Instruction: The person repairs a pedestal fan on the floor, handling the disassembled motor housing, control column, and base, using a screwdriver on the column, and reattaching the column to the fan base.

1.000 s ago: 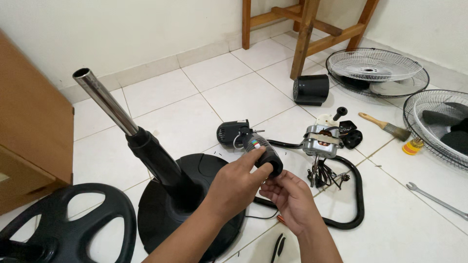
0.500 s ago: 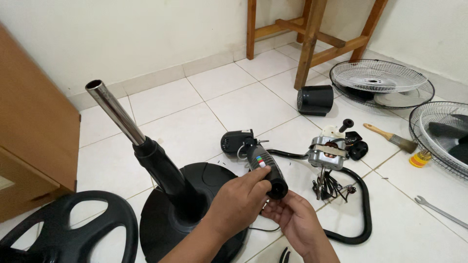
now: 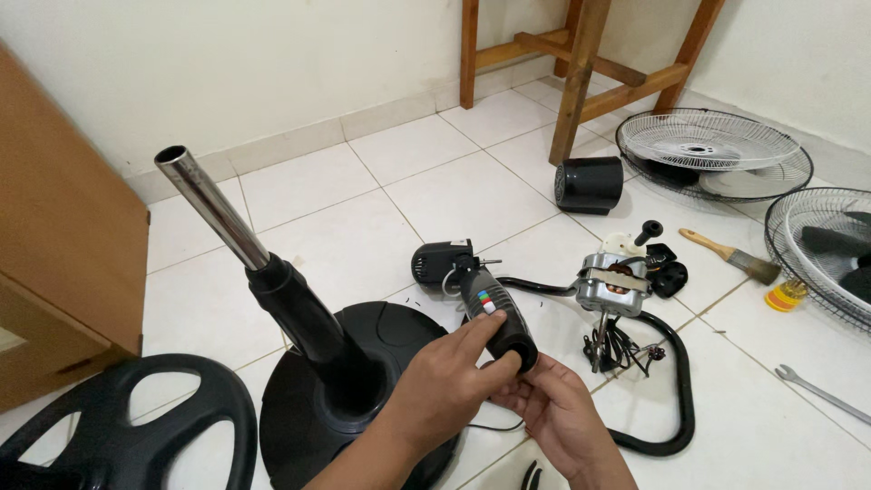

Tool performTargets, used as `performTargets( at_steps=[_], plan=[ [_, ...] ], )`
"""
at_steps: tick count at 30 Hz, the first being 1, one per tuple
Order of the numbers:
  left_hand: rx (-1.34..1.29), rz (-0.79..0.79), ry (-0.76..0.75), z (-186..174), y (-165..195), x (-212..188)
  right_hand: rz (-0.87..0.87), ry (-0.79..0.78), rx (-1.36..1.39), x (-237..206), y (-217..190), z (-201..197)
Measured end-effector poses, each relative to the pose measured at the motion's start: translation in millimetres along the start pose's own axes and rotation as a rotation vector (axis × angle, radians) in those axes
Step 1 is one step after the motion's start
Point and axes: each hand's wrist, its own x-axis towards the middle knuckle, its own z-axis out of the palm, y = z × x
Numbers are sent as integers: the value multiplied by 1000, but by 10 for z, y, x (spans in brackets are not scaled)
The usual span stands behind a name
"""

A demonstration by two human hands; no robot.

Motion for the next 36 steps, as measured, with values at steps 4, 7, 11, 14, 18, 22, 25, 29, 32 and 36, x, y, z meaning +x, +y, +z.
performTargets(
  at_steps=[4,7,11,14,18,22,25,29,32,36],
  plan=[
    [18,-22,-40,-11,45,28,-14,-5,-13,-2,4,11],
    [0,-75,-151,-19,85,63,-22,-5,-3,28,31,-33],
    [55,-92,-200,-6,157,135,-32,-15,28,73,72,-120],
    [117,-89,-218,-16,207,167,-29,-1,33,85,95,-145],
    [-7,-158,-225,-71,170,183,-36,108,33,26,130,-91],
    [-8,-151,-227,-103,123,157,-43,150,71,-57,209,16],
    [10,-116,-200,-113,94,114,-47,169,82,-68,274,60],
    [10,-87,-208,-101,60,81,-63,188,40,-44,347,54],
    [11,-77,-195,-82,55,71,-84,193,24,-26,397,62],
    [48,-55,-188,-67,62,69,-146,197,24,-26,440,127]
  ],
)
